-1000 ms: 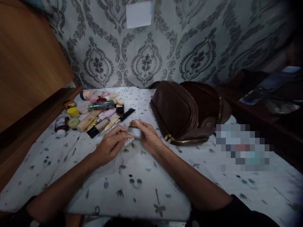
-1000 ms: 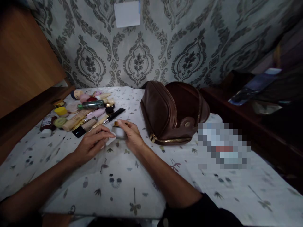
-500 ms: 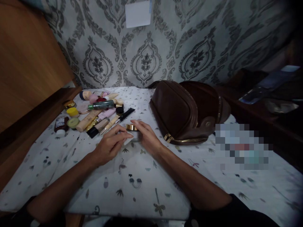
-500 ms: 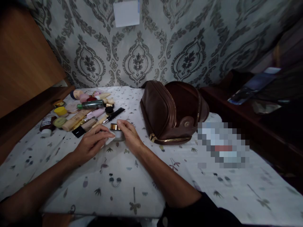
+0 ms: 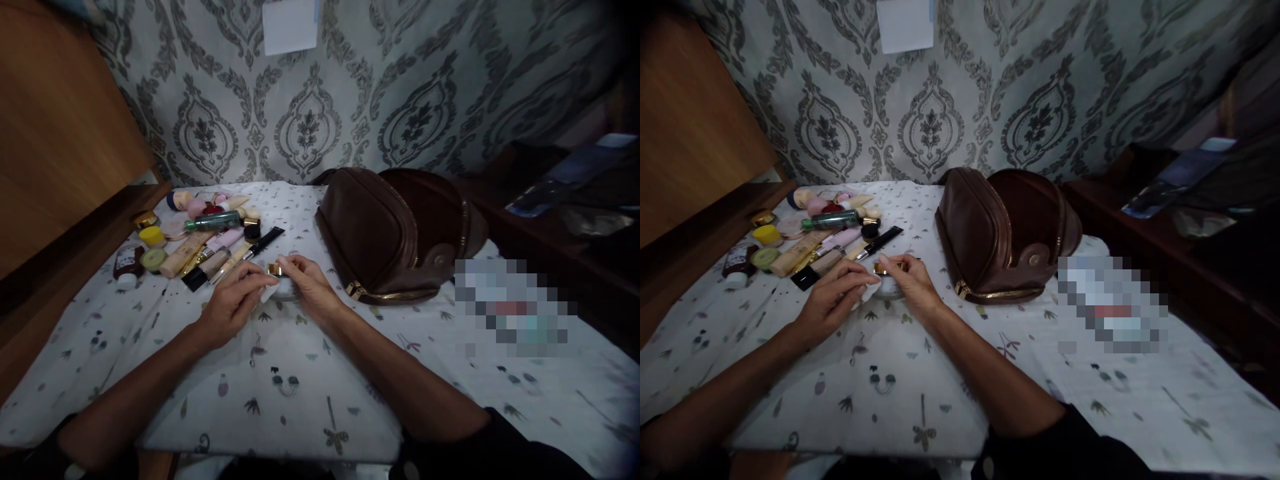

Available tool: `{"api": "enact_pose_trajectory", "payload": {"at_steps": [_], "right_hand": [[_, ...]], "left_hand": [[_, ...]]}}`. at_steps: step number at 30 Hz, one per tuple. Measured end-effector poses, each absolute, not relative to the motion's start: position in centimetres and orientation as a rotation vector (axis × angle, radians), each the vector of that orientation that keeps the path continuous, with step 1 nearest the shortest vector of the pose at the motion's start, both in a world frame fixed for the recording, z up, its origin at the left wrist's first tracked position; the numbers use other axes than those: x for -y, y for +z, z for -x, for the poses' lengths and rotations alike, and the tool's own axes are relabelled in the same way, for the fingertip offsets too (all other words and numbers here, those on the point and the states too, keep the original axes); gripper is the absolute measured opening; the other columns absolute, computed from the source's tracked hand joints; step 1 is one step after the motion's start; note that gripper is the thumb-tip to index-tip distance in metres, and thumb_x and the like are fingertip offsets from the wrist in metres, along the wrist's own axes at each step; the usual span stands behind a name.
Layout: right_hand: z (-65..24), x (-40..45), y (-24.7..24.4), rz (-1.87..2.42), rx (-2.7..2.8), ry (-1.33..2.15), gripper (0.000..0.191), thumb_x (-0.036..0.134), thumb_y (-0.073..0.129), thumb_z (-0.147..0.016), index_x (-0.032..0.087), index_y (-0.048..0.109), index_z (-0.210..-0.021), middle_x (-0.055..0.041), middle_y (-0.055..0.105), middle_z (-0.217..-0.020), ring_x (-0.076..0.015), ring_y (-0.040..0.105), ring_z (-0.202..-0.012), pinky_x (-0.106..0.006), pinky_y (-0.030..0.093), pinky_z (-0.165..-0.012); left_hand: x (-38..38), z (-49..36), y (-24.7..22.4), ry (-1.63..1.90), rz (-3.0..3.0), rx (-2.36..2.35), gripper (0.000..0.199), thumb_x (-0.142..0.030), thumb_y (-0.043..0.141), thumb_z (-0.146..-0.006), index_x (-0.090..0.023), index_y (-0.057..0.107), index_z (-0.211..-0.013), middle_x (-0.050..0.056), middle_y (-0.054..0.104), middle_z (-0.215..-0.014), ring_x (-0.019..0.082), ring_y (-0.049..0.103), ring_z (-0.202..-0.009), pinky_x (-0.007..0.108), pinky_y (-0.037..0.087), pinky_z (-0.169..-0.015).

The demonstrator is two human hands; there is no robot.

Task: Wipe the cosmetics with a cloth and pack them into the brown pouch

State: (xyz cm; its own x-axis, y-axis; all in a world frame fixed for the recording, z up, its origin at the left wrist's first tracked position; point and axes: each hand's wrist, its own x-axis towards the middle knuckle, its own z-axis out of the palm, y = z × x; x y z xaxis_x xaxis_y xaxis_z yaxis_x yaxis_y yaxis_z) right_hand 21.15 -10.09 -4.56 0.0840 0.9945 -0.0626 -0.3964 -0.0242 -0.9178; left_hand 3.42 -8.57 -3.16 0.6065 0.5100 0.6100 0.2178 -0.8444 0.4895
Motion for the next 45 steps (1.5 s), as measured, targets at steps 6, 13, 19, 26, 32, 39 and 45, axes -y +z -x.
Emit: {"api": "enact_pose_trajectory", "payload": {"at_steps": [6, 13, 19, 26, 32, 39, 45], "right_hand": [[-21.2, 9.9, -4.4, 0.998, 0.76, 1.271, 0.042, 0.055, 0.084, -0.059, 0.019, 0.064, -0.071, 0.0033, 0.058, -0.068, -0.0135, 0.051, -0.069, -0.028, 0.039, -0.07], [-21.2, 10.0, -4.7, 0.908, 0.707, 1.424, 0.04, 0.044, 0.085, -0.061, 0.025, 0.073, -0.094, 0.0008, 0.067, -0.092, -0.0178, 0.057, -0.093, -0.03, 0.042, -0.085], [-21.1, 9.8, -5.4, 0.922, 0.774, 1.427, 0.05, 0.047, 0.086, -0.062, 0.023, 0.071, -0.103, 0.0003, 0.068, -0.092, -0.0161, 0.06, -0.09, -0.03, 0.042, -0.086], [-21.6, 9.3, -5.8, 1.078, 0.95, 1.162, 0.051, 0.064, 0.07, -0.072, 0.019, 0.073, -0.099, -0.0028, 0.07, -0.096, -0.0204, 0.06, -0.098, -0.033, 0.044, -0.09], [-22.3, 8.9, -5.5, 1.194, 1.144, 1.049, 0.053, 0.06, 0.067, -0.076, 0.017, 0.072, -0.105, -0.0054, 0.071, -0.096, -0.0206, 0.062, -0.093, -0.033, 0.046, -0.086], [-22.5, 9.5, -4.6, 1.313, 1.46, 0.803, 0.039, 0.056, 0.064, -0.079, 0.019, 0.066, -0.088, -0.0002, 0.059, -0.079, -0.017, 0.055, -0.081, -0.029, 0.042, -0.074], [-22.5, 10.2, -3.7, 1.432, 1.522, 0.713, 0.04, 0.059, 0.058, -0.083, 0.02, 0.055, -0.08, 0.0036, 0.05, -0.071, -0.0133, 0.048, -0.068, -0.026, 0.037, -0.066]], "left_hand": [[8.8, -3.5, -3.1, 0.994, -2.514, -0.442, 0.027, -0.013, 0.044, -0.098, -0.02, 0.065, -0.114, 0.008, 0.058, -0.102, 0.018, 0.058, -0.096, 0.03, 0.05, -0.081], [8.4, -3.5, -3.1, 1.147, -2.448, -0.603, 0.026, -0.013, 0.045, -0.098, -0.021, 0.067, -0.111, 0.006, 0.057, -0.101, 0.016, 0.059, -0.093, 0.029, 0.049, -0.081], [8.2, -3.2, -3.1, 1.139, -2.48, -0.571, 0.027, -0.011, 0.046, -0.097, -0.02, 0.066, -0.113, 0.006, 0.056, -0.102, 0.017, 0.058, -0.096, 0.029, 0.048, -0.084], [8.1, -3.2, -3.3, 0.981, -2.609, -0.414, 0.031, -0.007, 0.044, -0.096, -0.019, 0.064, -0.117, 0.009, 0.056, -0.107, 0.018, 0.056, -0.1, 0.03, 0.048, -0.084], [8.1, -3.2, -3.5, 0.988, -2.552, -0.453, 0.031, -0.008, 0.044, -0.097, -0.021, 0.064, -0.116, 0.007, 0.056, -0.104, 0.017, 0.057, -0.097, 0.029, 0.049, -0.083], [8.1, -3.3, -3.8, 1.118, -2.507, -0.585, 0.03, -0.009, 0.046, -0.096, -0.021, 0.065, -0.115, 0.006, 0.055, -0.103, 0.017, 0.058, -0.096, 0.029, 0.049, -0.081], [8.7, -3.5, -3.5, 1.075, -2.699, -0.505, 0.031, -0.007, 0.044, -0.095, -0.018, 0.063, -0.117, 0.01, 0.056, -0.108, 0.019, 0.057, -0.097, 0.031, 0.049, -0.078]]}}
